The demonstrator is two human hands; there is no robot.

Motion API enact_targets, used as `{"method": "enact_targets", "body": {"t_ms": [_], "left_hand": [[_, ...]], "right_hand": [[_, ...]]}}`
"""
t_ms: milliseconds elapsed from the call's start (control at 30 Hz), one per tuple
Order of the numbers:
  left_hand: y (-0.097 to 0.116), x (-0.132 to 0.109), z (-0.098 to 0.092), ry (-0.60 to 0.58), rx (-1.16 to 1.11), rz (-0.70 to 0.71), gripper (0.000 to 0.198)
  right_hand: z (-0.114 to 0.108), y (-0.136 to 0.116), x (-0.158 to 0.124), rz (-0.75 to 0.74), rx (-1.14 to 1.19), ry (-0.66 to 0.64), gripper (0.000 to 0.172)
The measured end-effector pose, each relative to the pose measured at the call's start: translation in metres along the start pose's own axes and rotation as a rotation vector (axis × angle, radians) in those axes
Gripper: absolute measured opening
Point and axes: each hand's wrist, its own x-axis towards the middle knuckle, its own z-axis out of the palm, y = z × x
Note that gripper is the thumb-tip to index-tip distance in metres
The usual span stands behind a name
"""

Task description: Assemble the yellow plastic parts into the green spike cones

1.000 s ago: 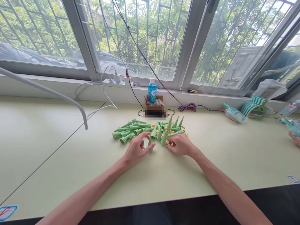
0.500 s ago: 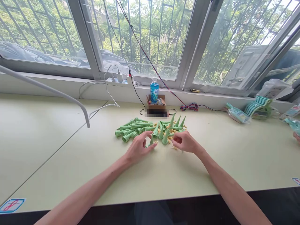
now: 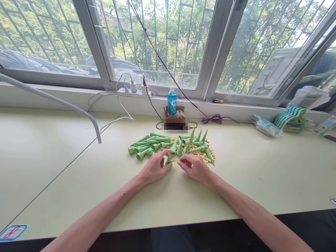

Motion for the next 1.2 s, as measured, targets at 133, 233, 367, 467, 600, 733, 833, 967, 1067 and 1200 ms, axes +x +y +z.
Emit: {"method": "enact_targets", "body": {"t_ms": [133, 233, 367, 467, 600, 733, 833, 967, 1067, 1200], "left_hand": [[0.0, 0.0, 0.0, -0.014, -0.066, -0.004, 0.022], [0.002, 0.0, 0.0, -0.011, -0.104, -0.008, 0.023], [0.003, 0.0, 0.001, -0.009, -0.148, -0.011, 0.021], [0.002, 0.0, 0.001, -0.006, -0.173, -0.013, 0.019], [0.001, -0.001, 0.002, 0.007, -0.191, -0.014, 0.015], [-0.002, -0.001, 0.004, 0.014, -0.216, -0.006, 0.021], [-0.005, -0.001, 0.004, 0.019, -0.234, -0.004, 0.025], [-0.007, -0.001, 0.005, 0.027, -0.222, 0.003, 0.026], [-0.007, -0.001, 0.005, 0.049, -0.212, 0.0, 0.027], [-0.006, -0.001, 0.006, 0.077, -0.232, 0.001, 0.028]], "right_hand": [[-0.001, -0.001, 0.0, 0.017, 0.027, 0.036, 0.014], [-0.001, -0.001, 0.0, 0.018, 0.021, 0.042, 0.013], [0.0, 0.002, 0.0, -0.008, 0.007, 0.044, 0.014], [0.0, 0.002, 0.0, -0.05, -0.004, 0.057, 0.015], [-0.001, 0.0, 0.002, -0.101, -0.01, 0.075, 0.017], [-0.001, 0.0, 0.003, -0.116, -0.023, 0.092, 0.02], [0.001, 0.002, 0.003, -0.119, -0.038, 0.093, 0.02], [0.003, 0.004, 0.002, -0.12, -0.06, 0.071, 0.019], [0.004, 0.005, 0.002, -0.129, -0.062, 0.06, 0.018], [0.003, 0.005, 0.003, -0.142, -0.074, 0.062, 0.018]]}}
